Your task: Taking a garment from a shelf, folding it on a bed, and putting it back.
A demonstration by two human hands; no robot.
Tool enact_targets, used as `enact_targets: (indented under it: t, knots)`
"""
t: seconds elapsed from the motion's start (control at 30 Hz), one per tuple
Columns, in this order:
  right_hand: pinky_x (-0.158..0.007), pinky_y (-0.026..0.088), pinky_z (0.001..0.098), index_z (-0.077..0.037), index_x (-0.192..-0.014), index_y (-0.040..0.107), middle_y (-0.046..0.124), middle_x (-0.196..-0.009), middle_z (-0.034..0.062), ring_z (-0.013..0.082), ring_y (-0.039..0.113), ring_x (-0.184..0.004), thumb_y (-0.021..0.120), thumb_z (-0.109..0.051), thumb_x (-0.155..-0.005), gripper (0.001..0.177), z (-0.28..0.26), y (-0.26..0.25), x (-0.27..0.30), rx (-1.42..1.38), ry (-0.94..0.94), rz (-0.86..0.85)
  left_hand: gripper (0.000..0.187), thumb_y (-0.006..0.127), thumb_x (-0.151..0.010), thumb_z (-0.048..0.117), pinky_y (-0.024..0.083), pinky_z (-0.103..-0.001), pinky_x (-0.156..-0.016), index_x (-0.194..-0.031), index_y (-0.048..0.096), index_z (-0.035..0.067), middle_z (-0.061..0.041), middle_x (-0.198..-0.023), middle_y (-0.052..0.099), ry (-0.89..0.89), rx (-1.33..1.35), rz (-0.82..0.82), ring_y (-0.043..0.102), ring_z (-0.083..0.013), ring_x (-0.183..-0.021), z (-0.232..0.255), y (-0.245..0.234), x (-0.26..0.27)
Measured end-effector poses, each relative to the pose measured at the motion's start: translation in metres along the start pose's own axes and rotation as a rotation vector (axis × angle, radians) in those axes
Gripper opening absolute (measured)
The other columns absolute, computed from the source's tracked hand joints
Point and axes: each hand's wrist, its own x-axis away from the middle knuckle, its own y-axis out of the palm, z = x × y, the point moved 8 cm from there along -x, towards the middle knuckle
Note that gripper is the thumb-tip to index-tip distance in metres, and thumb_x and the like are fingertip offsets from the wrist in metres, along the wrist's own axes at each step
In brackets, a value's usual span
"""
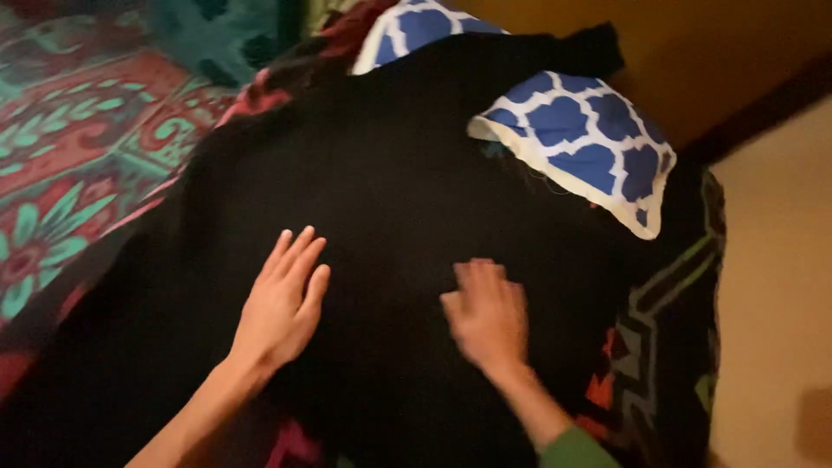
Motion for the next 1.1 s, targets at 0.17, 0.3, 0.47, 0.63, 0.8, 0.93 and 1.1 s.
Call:
enact_targets:
  t: [0.17, 0.3, 0.47, 0.63, 0.8, 0.93, 1.1]
  knots:
    - [-0.126, 0.014, 0.0485, -0.010, -0.159, 0.032, 0.029, -0.167, 0.0143, 0.0268, 0.023, -0.157, 0.029, -0.046, -0.106, 0.065, 0.127, 0.037, 0.053, 0.198, 0.735, -0.207, 0.052, 0.034, -0.108, 0.031, 0.023, -0.047, -0.123, -0.146, 0.054, 0.001, -0.018, -0.157, 0.048, -0.058, 0.063, -0.107, 0.030, -0.0338, -0.154, -0.026, 0.024, -0.071]
    - [-0.127, 0.015, 0.0441, -0.007, -0.158, 0.038, 0.037, -0.165, 0.0128, 0.0234, 0.029, -0.155, 0.038, -0.044, -0.102, 0.067, 0.126, 0.034, 0.050, 0.291, 0.726, -0.087, 0.053, 0.036, -0.107, 0.035, 0.020, -0.044, -0.125, -0.145, 0.054, 0.003, -0.015, -0.159, 0.046, 0.071, 0.074, -0.226, 0.027, -0.0304, -0.156, -0.020, 0.071, -0.137]
    - [-0.125, 0.019, 0.0445, -0.012, -0.159, 0.037, 0.035, -0.167, 0.0076, 0.0208, 0.029, -0.156, 0.047, -0.039, -0.094, 0.070, 0.133, 0.038, 0.049, 0.248, 0.714, -0.065, 0.056, 0.042, -0.107, 0.033, 0.024, -0.048, -0.123, -0.151, 0.047, -0.001, -0.020, -0.160, 0.044, 0.383, -0.052, -0.239, 0.029, -0.0363, -0.154, -0.028, 0.136, -0.240]
    - [-0.123, 0.020, 0.0454, -0.013, -0.159, 0.035, 0.037, -0.165, 0.0075, 0.0214, 0.031, -0.153, 0.047, -0.043, -0.093, 0.073, 0.140, 0.042, 0.047, 0.221, 0.739, -0.107, 0.064, 0.036, -0.102, 0.041, 0.008, -0.046, -0.127, -0.161, 0.032, 0.014, -0.009, -0.169, 0.028, 0.283, -0.268, -0.397, 0.017, -0.0259, -0.158, -0.045, 0.146, -0.245]
    - [-0.065, 0.044, 0.0541, -0.023, -0.076, 0.060, 0.064, -0.067, 0.0067, 0.0380, 0.063, -0.065, 0.058, -0.035, -0.089, 0.018, 0.205, -0.002, -0.014, 0.112, 0.713, 0.015, 0.067, 0.038, -0.099, 0.042, 0.012, -0.046, -0.128, -0.160, 0.036, 0.015, -0.009, -0.169, 0.032, 0.306, -0.401, -0.265, 0.022, -0.0272, -0.159, -0.056, 0.156, -0.243]
    - [-0.096, 0.046, 0.0433, -0.012, -0.124, 0.067, 0.073, -0.111, 0.0082, 0.0288, 0.067, -0.101, 0.055, -0.051, -0.102, 0.046, 0.269, -0.010, -0.026, 0.444, 0.558, 0.114, 0.066, 0.037, -0.100, 0.041, 0.010, -0.047, -0.128, -0.161, 0.035, 0.015, -0.010, -0.170, 0.029, 0.281, -0.375, -0.339, 0.019, -0.0265, -0.159, -0.045, 0.154, -0.244]
    - [-0.040, 0.047, 0.0493, -0.024, -0.099, 0.061, 0.063, -0.052, 0.0081, 0.0352, 0.067, -0.048, 0.056, -0.068, -0.097, 0.044, 0.322, 0.011, -0.005, 0.519, 0.524, -0.111, 0.064, 0.045, -0.098, 0.032, 0.016, -0.049, -0.130, -0.159, 0.044, 0.011, -0.011, -0.167, 0.041, 0.376, -0.437, -0.197, 0.029, -0.0290, -0.159, -0.048, 0.156, -0.239]
